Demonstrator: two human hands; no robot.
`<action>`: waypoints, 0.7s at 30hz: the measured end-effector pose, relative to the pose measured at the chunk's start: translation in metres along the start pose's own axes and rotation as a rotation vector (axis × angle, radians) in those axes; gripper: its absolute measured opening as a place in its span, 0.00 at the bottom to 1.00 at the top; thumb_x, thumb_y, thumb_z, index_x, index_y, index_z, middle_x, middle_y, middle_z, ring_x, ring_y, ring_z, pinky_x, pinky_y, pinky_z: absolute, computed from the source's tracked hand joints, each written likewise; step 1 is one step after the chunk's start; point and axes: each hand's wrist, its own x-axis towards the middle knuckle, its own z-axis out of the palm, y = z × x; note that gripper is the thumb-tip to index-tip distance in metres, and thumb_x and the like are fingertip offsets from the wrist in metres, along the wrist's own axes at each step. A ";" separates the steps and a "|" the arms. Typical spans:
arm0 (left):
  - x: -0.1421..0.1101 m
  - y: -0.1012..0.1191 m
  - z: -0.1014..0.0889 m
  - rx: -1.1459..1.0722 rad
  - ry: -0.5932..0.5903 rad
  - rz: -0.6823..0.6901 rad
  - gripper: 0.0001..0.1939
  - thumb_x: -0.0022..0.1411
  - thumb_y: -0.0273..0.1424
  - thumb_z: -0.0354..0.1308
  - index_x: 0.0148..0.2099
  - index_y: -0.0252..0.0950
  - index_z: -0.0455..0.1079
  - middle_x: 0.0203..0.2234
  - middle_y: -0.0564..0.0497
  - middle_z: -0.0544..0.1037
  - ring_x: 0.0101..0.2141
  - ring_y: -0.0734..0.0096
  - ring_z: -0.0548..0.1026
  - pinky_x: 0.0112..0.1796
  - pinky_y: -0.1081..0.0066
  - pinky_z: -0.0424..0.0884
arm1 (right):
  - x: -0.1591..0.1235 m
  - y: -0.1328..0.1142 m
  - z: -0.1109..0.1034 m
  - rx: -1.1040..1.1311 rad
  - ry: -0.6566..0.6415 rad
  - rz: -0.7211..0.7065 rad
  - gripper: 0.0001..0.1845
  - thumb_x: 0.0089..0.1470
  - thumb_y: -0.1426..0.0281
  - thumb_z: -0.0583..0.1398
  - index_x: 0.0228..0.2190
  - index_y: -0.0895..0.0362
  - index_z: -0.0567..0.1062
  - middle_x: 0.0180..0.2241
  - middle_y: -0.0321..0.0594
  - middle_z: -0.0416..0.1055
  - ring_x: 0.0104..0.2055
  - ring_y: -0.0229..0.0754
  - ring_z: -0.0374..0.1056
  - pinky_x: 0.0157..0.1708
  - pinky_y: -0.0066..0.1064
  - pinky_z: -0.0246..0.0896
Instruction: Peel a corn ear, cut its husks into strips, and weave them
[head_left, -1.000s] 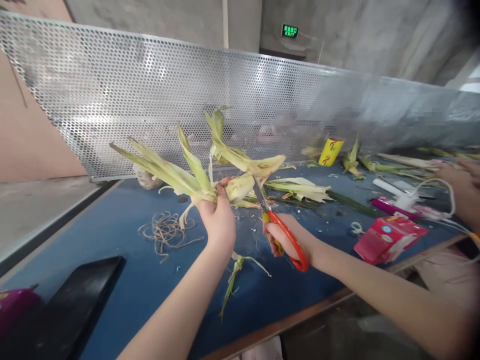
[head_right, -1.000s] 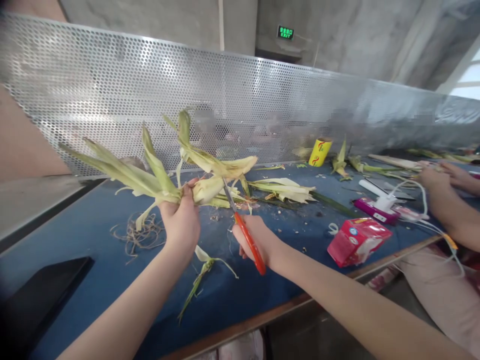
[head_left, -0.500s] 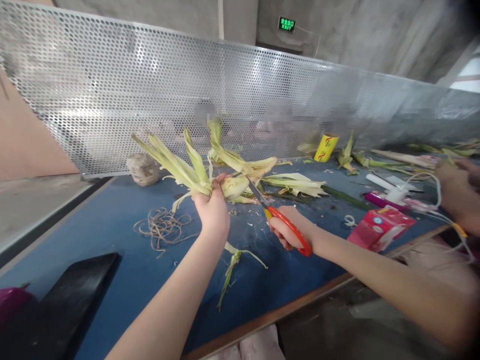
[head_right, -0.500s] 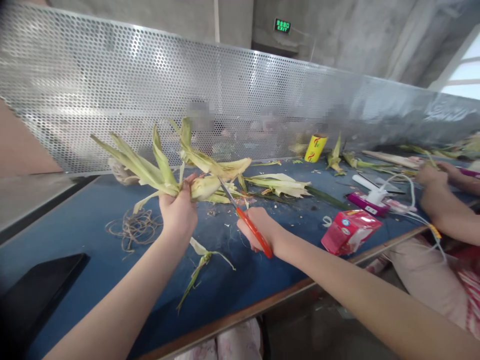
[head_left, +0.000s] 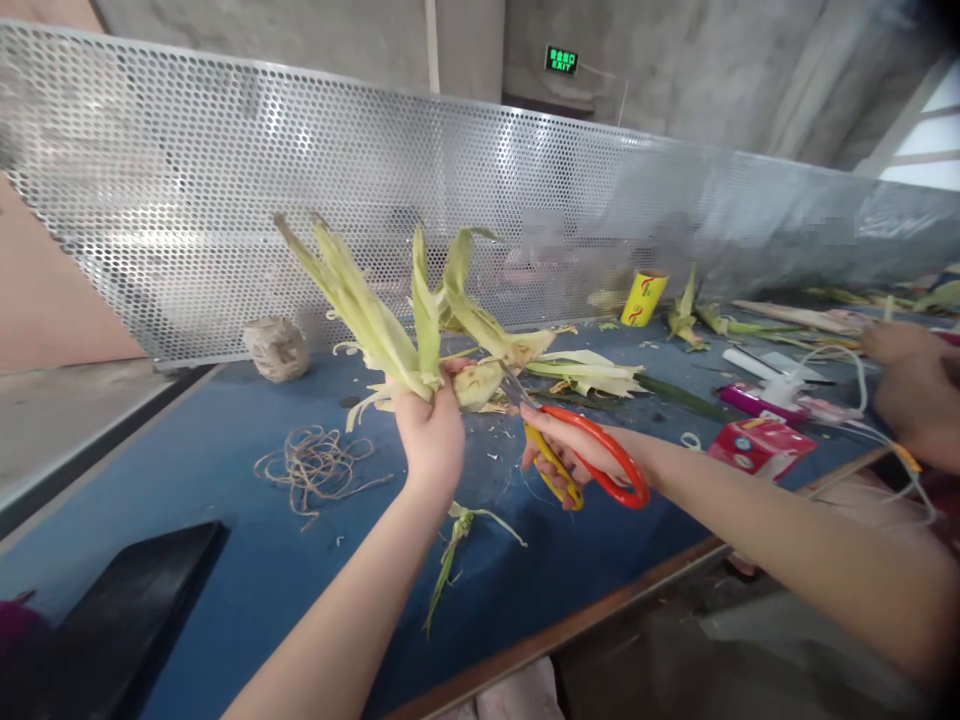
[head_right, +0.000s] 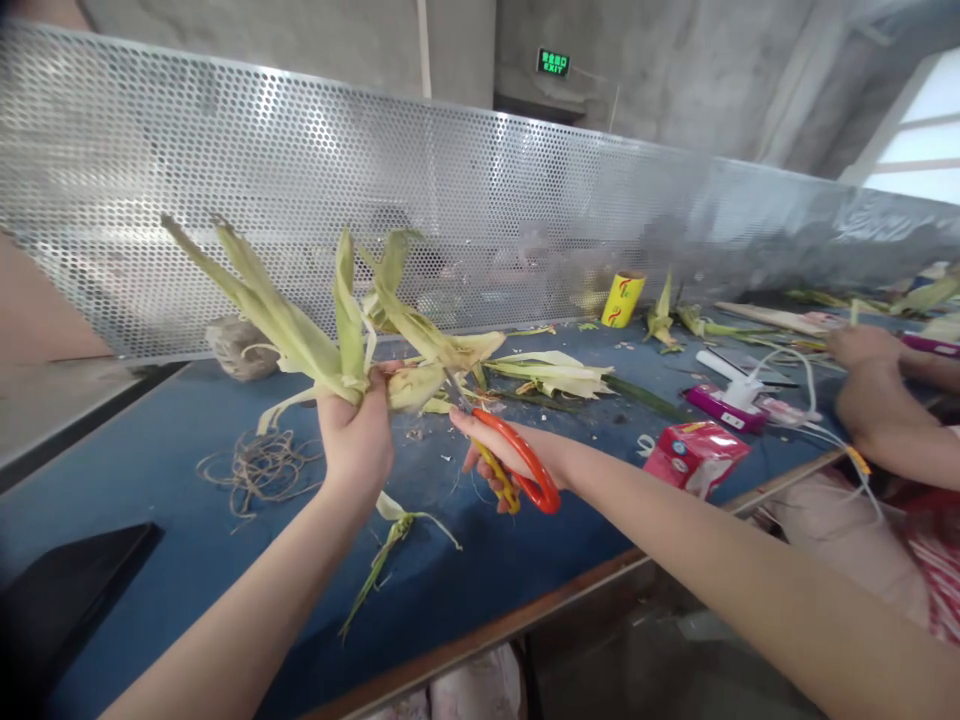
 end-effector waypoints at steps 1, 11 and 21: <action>-0.001 0.001 0.001 -0.017 0.000 -0.016 0.07 0.56 0.32 0.55 0.33 0.33 0.70 0.30 0.46 0.76 0.33 0.68 0.75 0.40 0.66 0.71 | -0.001 0.000 0.002 -0.032 0.022 0.000 0.32 0.50 0.43 0.47 0.25 0.60 0.67 0.15 0.32 0.58 0.16 0.32 0.58 0.15 0.25 0.59; 0.007 0.015 0.005 -0.266 0.069 -0.222 0.03 0.52 0.25 0.55 0.28 0.34 0.69 0.25 0.50 0.76 0.28 0.72 0.75 0.35 0.70 0.72 | 0.015 0.015 -0.002 -0.253 0.204 -0.177 0.10 0.49 0.69 0.53 0.19 0.57 0.64 0.12 0.31 0.58 0.12 0.34 0.57 0.12 0.27 0.57; 0.040 0.046 -0.012 -0.268 0.090 0.013 0.09 0.54 0.23 0.54 0.36 0.39 0.58 0.22 0.54 0.76 0.31 0.66 0.78 0.34 0.65 0.73 | 0.024 0.003 -0.011 -0.488 0.300 0.075 0.12 0.46 0.69 0.53 0.15 0.57 0.62 0.08 0.31 0.54 0.10 0.35 0.54 0.10 0.27 0.52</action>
